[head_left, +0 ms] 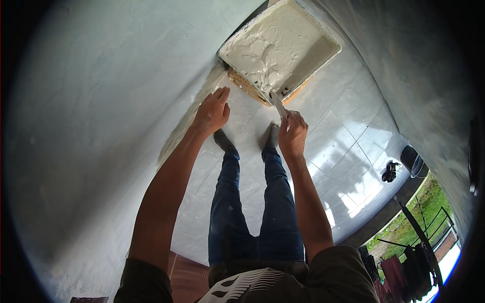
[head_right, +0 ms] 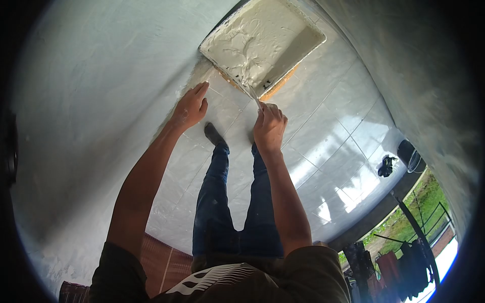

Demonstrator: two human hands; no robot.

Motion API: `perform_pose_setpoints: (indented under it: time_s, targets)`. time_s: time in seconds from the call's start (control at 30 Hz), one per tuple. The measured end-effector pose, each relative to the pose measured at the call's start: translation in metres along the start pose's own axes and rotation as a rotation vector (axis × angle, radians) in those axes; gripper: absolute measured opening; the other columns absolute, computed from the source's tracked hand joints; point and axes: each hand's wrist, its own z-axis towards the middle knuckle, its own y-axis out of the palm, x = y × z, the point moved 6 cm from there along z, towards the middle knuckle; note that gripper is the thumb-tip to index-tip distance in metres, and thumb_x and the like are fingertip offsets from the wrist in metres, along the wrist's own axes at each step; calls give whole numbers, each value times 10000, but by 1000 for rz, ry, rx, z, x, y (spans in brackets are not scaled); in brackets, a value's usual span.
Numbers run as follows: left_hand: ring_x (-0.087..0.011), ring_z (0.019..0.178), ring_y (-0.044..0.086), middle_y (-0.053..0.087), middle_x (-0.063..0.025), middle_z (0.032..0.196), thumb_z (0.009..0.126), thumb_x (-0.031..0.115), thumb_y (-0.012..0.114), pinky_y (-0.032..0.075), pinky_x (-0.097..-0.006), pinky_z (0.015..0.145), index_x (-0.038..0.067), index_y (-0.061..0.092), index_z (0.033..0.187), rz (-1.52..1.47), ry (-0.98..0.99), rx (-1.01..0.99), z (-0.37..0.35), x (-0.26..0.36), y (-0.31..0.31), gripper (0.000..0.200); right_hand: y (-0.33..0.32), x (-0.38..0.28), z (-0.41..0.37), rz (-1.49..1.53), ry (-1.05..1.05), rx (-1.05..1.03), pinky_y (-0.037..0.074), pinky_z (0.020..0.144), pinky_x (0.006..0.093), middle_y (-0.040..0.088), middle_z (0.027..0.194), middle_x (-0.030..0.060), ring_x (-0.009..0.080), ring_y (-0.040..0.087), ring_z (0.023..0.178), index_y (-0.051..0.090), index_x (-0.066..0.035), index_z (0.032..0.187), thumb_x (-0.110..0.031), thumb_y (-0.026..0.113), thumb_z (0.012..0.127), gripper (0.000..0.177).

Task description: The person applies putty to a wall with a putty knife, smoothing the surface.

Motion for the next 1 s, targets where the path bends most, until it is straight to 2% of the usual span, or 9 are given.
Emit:
perform_pose_setpoints:
  time_s: [0.07,0.17,0.2,0.5,0.57,0.63,0.83,0.9,1.0]
  targets:
    - [-368,1171,571,554,-195,1337,875,40,544,472,-425,1009,-44,484,1344,-32,-61,-55,-1,0,4,480,5,-2,30,-127,-60,-96,393,887,459,670,974,92,272,613,973,701,-91,992,-74,569,896,164]
    - [-367,1162,573,554,-197,1333,875,43,542,472,-426,1007,-40,475,1354,-4,-32,-21,-7,-2,11,490,32,1,53,-218,-243,-155,395,882,484,665,937,93,292,616,954,675,-84,913,-69,548,879,132]
    - [-367,1162,573,554,-197,1333,875,43,542,472,-426,1007,-40,475,1354,-1,-34,-21,-7,-3,12,490,44,2,62,-258,-182,-316,392,884,510,661,909,98,310,617,966,633,-74,831,-78,516,878,126]
    - [-365,1137,580,549,-187,1338,871,46,544,479,-425,994,-32,467,1363,1,-79,-32,-7,-2,9,504,62,-18,105,-331,-236,-330,396,955,593,664,968,119,340,630,1004,612,-69,915,-77,483,870,137]
    - [-330,1235,546,537,-181,1353,885,83,534,426,-454,1085,-16,466,1353,-40,-112,-68,-5,-2,10,483,66,-25,102,-298,-234,-346,388,957,606,670,980,118,340,633,1002,617,-71,927,-78,494,865,138]
    - [-329,1232,548,539,-180,1351,884,80,535,427,-452,1083,-16,469,1351,-30,-116,-72,-4,-2,12,482,77,-21,101,-334,-202,-431,386,951,604,676,971,114,331,634,999,625,-72,931,-83,508,861,136]
    - [-327,1225,552,546,-175,1341,883,74,537,431,-448,1080,-18,474,1347,-12,-91,-53,-9,-4,13,477,68,-39,117,-294,-252,-267,401,915,542,686,946,96,300,644,949,631,-70,925,-67,531,840,131]
    - [-326,1223,553,548,-176,1338,882,72,538,431,-448,1080,-19,473,1348,-14,-95,-49,-10,-4,17,479,85,-41,107,-429,-295,-387,403,884,505,678,920,94,291,643,929,620,-73,924,-53,544,825,127]
    - [-325,1225,553,551,-180,1332,882,72,539,430,-449,1081,-18,474,1348,-2,-118,-80,-13,-6,22,479,88,-41,108,-451,-377,-266,394,901,505,675,922,99,287,642,938,625,-72,927,-52,552,822,129]
